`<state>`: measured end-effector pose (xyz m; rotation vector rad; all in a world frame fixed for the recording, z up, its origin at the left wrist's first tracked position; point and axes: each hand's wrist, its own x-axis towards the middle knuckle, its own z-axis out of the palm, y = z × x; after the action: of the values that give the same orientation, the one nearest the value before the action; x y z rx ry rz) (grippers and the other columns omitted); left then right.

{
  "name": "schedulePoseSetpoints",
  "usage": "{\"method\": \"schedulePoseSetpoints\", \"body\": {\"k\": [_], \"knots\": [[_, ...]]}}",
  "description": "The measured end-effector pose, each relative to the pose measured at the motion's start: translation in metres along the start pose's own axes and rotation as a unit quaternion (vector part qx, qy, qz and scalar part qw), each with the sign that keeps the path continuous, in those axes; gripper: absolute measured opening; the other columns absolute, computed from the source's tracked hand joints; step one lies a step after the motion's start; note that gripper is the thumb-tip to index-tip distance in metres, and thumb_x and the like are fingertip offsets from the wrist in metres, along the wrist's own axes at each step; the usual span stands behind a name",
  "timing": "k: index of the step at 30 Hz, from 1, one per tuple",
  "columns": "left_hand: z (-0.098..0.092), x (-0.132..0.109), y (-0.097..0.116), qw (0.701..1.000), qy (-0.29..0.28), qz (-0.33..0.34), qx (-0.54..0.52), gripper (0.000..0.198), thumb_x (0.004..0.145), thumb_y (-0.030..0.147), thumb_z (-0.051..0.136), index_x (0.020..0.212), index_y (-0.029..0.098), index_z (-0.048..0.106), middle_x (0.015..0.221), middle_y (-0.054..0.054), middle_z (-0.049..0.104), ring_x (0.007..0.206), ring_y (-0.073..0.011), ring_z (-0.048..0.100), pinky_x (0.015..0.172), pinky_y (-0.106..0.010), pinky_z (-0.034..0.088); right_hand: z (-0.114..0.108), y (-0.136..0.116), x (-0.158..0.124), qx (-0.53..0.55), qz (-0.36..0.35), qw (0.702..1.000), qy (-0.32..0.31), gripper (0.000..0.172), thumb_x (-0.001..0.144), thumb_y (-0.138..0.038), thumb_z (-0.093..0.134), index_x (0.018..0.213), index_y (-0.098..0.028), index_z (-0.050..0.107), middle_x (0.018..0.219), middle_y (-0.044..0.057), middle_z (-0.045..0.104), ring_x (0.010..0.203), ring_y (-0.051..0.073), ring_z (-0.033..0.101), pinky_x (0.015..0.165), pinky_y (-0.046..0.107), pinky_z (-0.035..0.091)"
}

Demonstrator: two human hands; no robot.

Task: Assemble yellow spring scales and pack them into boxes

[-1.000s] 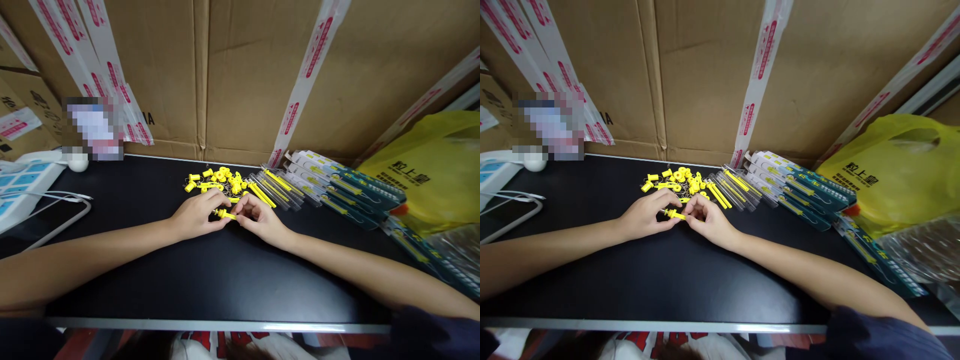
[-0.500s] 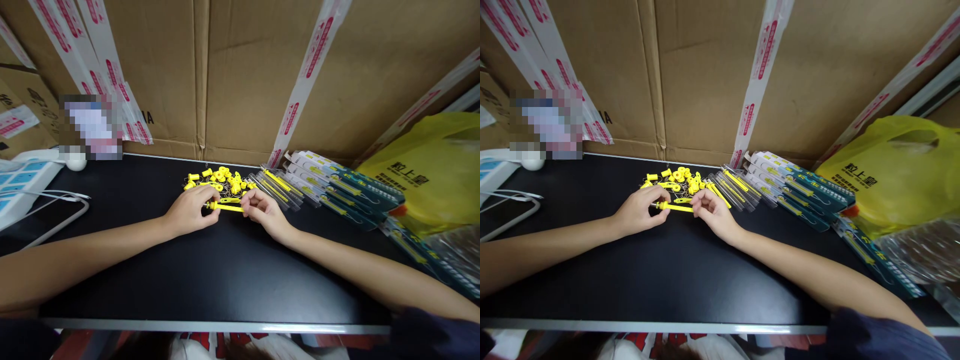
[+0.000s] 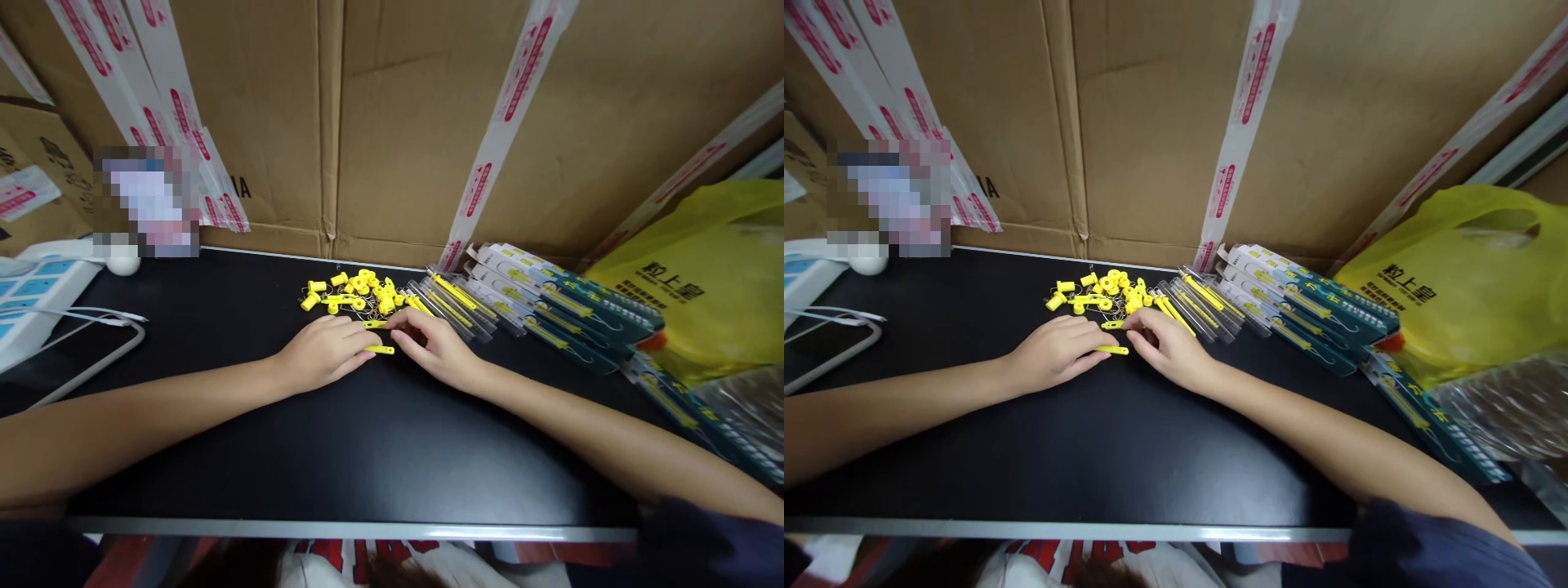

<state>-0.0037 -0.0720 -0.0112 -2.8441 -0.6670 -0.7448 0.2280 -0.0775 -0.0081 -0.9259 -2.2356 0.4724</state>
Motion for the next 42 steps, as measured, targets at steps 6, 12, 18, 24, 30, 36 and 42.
{"method": "schedulePoseSetpoints", "body": {"k": [6,12,18,24,30,36,42], "knots": [[-0.003,0.003,0.002,1.0,-0.015,0.011,-0.003,0.021,0.095,0.026,0.046,0.097,0.018,0.066,0.085,-0.002,0.068,0.074,-0.0141,0.059,0.072,-0.027,0.041,-0.017,0.017,0.026,-0.333,-0.074,0.937,-0.08,0.016,0.091,-0.016,0.051,0.097,-0.016,0.065,0.092,0.01,0.064,0.085,0.022,0.054,0.072,0.032,0.04],[-0.002,0.003,0.002,1.0,-0.018,0.004,-0.002,0.021,0.094,0.025,0.047,0.095,0.019,0.066,0.081,-0.001,0.067,0.072,-0.014,0.058,0.069,-0.027,0.04,-0.022,0.014,0.05,-0.372,-0.101,0.909,-0.161,0.015,0.09,-0.017,0.054,0.096,-0.017,0.067,0.091,0.008,0.064,0.085,0.021,0.053,0.069,0.031,0.034],[-0.002,0.003,0.002,1.0,-0.013,0.001,-0.004,0.02,0.093,0.025,0.047,0.094,0.018,0.066,0.081,-0.001,0.067,0.074,-0.0144,0.059,0.071,-0.028,0.041,-0.023,0.006,0.068,-0.36,-0.121,0.901,-0.209,0.01,0.087,-0.017,0.058,0.09,-0.016,0.068,0.089,0.009,0.065,0.084,0.021,0.054,0.07,0.03,0.033],[-0.002,0.003,0.002,1.0,-0.014,0.005,0.003,0.019,0.093,0.025,0.048,0.093,0.019,0.066,0.079,-0.001,0.067,0.076,-0.0154,0.06,0.073,-0.028,0.042,-0.019,0.003,0.075,-0.363,-0.143,0.893,-0.222,0.012,0.086,-0.015,0.054,0.082,-0.015,0.066,0.082,0.009,0.066,0.078,0.02,0.055,0.069,0.03,0.034],[0.0,0.002,0.001,1.0,-0.012,0.0,-0.005,0.019,0.093,0.025,0.048,0.095,0.019,0.066,0.082,-0.001,0.068,0.078,-0.0154,0.061,0.074,-0.028,0.043,-0.017,0.005,0.077,-0.352,-0.17,0.893,-0.224,0.011,0.083,-0.013,0.053,0.08,-0.015,0.064,0.082,0.009,0.066,0.077,0.019,0.055,0.07,0.03,0.034],[-0.002,0.003,0.002,1.0,-0.014,-0.004,-0.01,0.02,0.093,0.025,0.047,0.094,0.018,0.066,0.083,-0.001,0.069,0.077,-0.015,0.062,0.073,-0.028,0.043,-0.024,0.004,0.072,-0.269,-0.065,0.953,-0.123,0.006,0.079,-0.013,0.054,0.08,-0.016,0.059,0.077,0.004,0.063,0.069,0.015,0.052,0.062,0.027,0.032],[-0.003,0.004,0.003,0.998,0.01,-0.024,-0.052,0.014,0.093,0.02,0.048,0.095,0.017,0.062,0.087,-0.003,0.07,0.078,-0.0147,0.064,0.073,-0.027,0.047,-0.029,0.021,0.072,0.032,0.029,0.999,-0.008,0.004,0.078,-0.017,0.055,0.079,-0.018,0.051,0.067,-0.003,0.053,0.06,0.009,0.048,0.058,0.023,0.038]]}}
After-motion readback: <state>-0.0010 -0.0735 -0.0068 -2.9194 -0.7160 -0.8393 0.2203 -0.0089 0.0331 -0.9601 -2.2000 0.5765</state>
